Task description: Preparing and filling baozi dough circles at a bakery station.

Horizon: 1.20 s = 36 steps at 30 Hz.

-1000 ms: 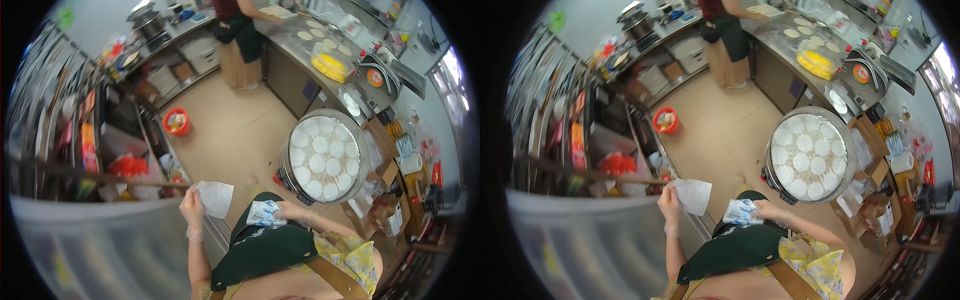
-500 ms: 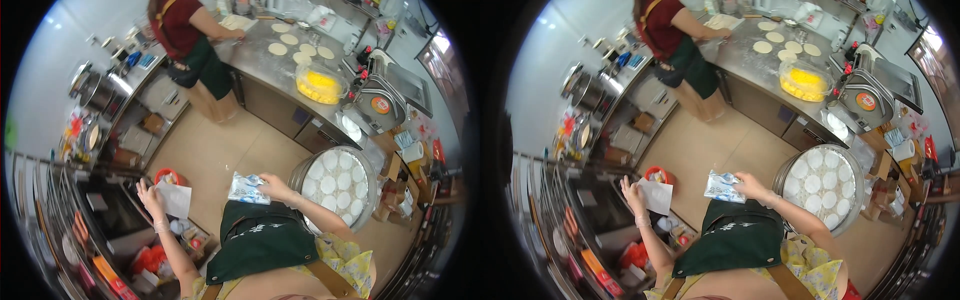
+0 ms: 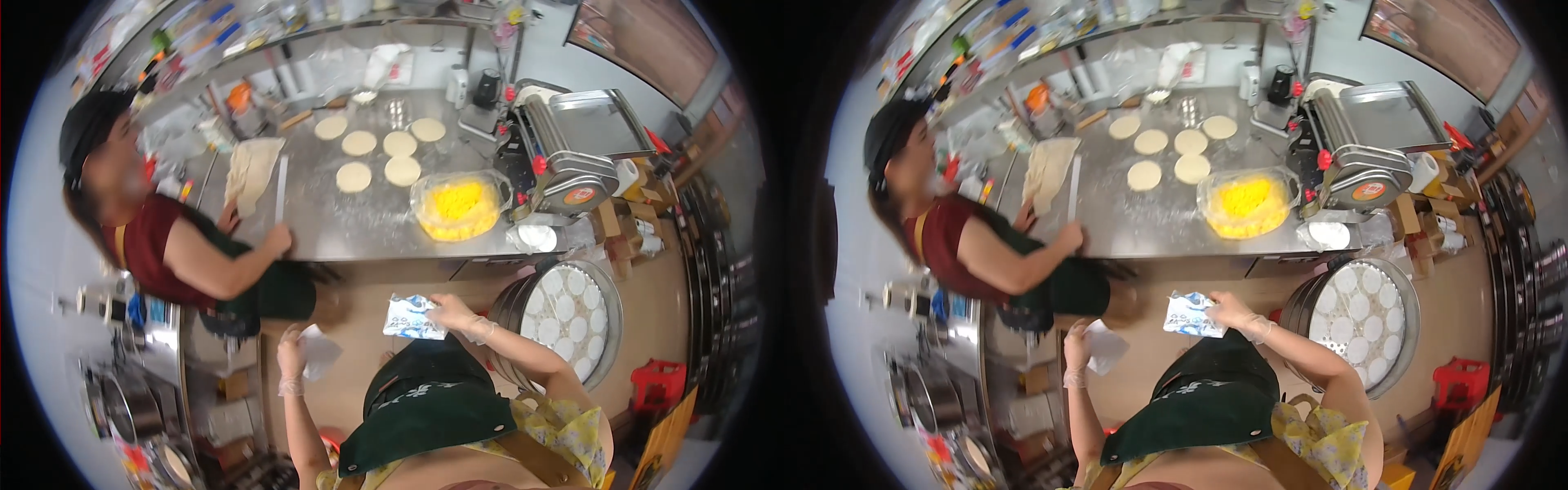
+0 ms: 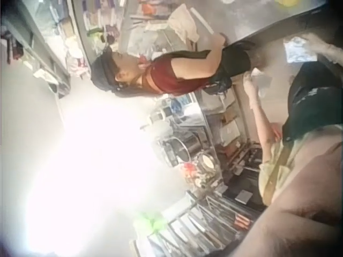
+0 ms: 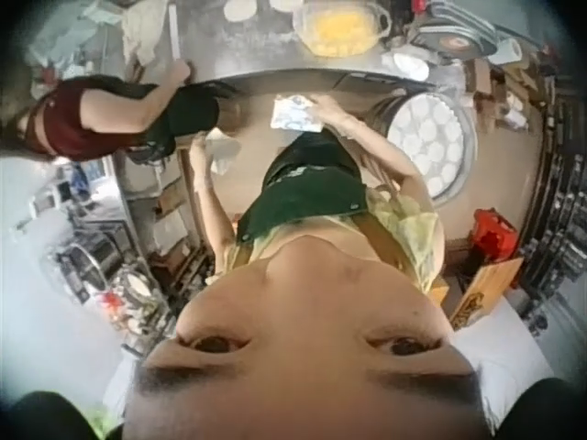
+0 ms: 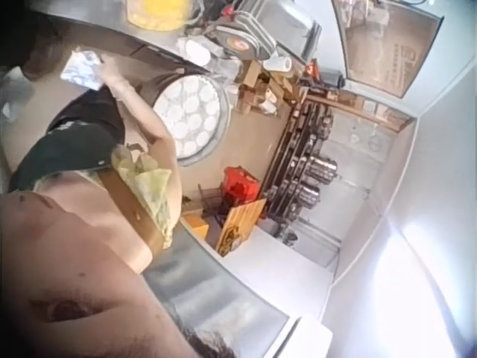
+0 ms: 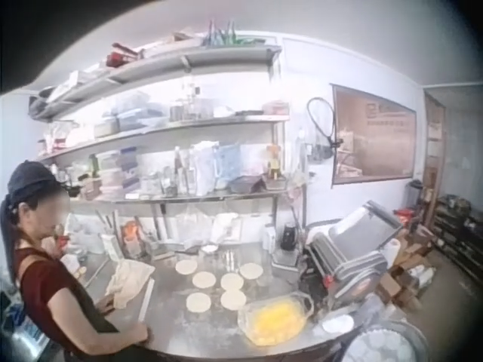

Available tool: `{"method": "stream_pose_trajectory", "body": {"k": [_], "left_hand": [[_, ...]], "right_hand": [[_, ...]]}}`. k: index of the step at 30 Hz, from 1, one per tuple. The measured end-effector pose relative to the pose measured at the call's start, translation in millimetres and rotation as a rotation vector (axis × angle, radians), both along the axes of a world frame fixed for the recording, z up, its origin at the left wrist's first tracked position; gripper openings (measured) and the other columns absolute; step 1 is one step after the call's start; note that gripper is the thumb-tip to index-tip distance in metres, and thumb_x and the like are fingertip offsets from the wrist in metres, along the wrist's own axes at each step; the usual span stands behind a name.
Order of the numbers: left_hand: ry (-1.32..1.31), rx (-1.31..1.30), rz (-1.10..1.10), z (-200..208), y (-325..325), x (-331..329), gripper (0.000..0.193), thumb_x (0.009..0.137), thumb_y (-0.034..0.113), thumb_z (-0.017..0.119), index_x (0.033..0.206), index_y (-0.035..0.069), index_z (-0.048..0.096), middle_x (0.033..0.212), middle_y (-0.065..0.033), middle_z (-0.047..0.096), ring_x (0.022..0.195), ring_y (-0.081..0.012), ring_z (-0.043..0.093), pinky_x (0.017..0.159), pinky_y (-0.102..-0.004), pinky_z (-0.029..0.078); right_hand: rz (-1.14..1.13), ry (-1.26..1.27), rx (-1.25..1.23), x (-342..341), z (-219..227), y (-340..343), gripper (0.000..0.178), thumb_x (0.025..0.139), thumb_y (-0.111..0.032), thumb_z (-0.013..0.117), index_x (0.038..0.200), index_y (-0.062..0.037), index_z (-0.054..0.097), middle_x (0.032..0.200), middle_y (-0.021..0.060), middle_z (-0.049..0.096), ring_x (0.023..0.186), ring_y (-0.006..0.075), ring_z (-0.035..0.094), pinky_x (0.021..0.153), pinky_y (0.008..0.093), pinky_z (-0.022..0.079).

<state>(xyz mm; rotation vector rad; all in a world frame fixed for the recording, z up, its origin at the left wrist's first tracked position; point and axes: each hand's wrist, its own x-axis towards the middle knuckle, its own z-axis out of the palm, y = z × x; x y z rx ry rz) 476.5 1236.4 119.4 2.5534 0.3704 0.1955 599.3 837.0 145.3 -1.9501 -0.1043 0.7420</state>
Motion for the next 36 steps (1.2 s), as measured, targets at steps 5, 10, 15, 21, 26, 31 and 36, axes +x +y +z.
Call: {"method": "stream_pose_trajectory", "body": {"k": [5,10,15,21,26,31,36], "left_hand": [[-0.027,-0.101,-0.337,43.2,-51.0,166.1,0.019,0.082,0.004,0.062,0.100,-0.001,0.065,0.116,-0.0163,0.066,0.104,-0.0352,0.064,0.088,-0.0384,0.051],[-0.046,-0.146,-0.407,50.6,-87.0,247.4,0.012,0.085,0.011,0.063,0.096,0.006,0.066,0.119,-0.0109,0.065,0.103,-0.0327,0.064,0.086,-0.0389,0.052],[-0.059,-0.242,-0.352,54.0,-94.3,276.6,0.013,0.084,0.009,0.065,0.096,0.007,0.065,0.116,-0.0098,0.066,0.095,-0.0306,0.067,0.080,-0.0372,0.054],[-0.085,-0.352,-0.228,56.7,-70.5,301.9,0.011,0.084,0.008,0.065,0.096,0.007,0.065,0.115,-0.0097,0.067,0.092,-0.0299,0.068,0.075,-0.0360,0.055],[-0.092,-0.372,-0.255,66.0,-41.5,318.9,0.009,0.085,0.004,0.064,0.094,0.005,0.063,0.116,-0.0112,0.066,0.093,-0.0298,0.067,0.075,-0.0350,0.055],[-0.150,-0.440,-0.350,71.9,-23.5,336.9,0.008,0.085,0.006,0.063,0.093,0.005,0.064,0.112,-0.0124,0.067,0.094,-0.0318,0.066,0.078,-0.0381,0.054],[-0.171,-0.494,-0.314,74.9,-1.8,333.5,0.009,0.086,0.005,0.063,0.095,0.005,0.065,0.113,-0.0124,0.068,0.099,-0.0305,0.066,0.083,-0.0358,0.053]], "right_hand": [[-0.339,-0.329,0.094,167.1,38.4,-36.7,0.051,0.078,-0.022,0.071,0.119,0.0065,0.060,0.105,0.0197,0.069,0.094,0.0241,0.067,0.084,0.0350,0.052],[-0.886,-0.737,0.441,392.2,197.5,-27.3,0.035,0.085,-0.020,0.068,0.110,0.0044,0.065,0.088,0.0096,0.069,0.073,0.0137,0.063,0.063,0.0305,0.051],[-1.057,-0.999,0.044,592.4,285.6,-21.0,0.044,0.083,-0.037,0.067,0.097,0.0045,0.070,0.088,0.0177,0.071,0.080,0.0254,0.067,0.073,0.0382,0.050],[-1.216,-0.975,0.238,656.1,336.4,1.2,0.049,0.087,-0.041,0.068,0.097,0.0070,0.069,0.096,0.0163,0.071,0.081,0.0236,0.066,0.073,0.0381,0.051],[-1.032,-1.197,0.638,633.4,347.8,92.5,0.029,0.086,-0.023,0.069,0.094,0.0045,0.065,0.087,0.0106,0.067,0.074,0.0173,0.062,0.067,0.0340,0.050],[-0.493,-0.910,0.535,589.1,338.4,303.1,0.024,0.090,-0.027,0.060,0.091,-0.0034,0.065,0.073,0.0052,0.063,0.069,0.0134,0.060,0.066,0.0330,0.049],[-0.519,-0.679,0.504,645.1,321.4,459.0,0.046,0.080,-0.038,0.069,0.086,0.0075,0.069,0.085,0.0260,0.069,0.085,0.0357,0.069,0.074,0.0456,0.053]]}}
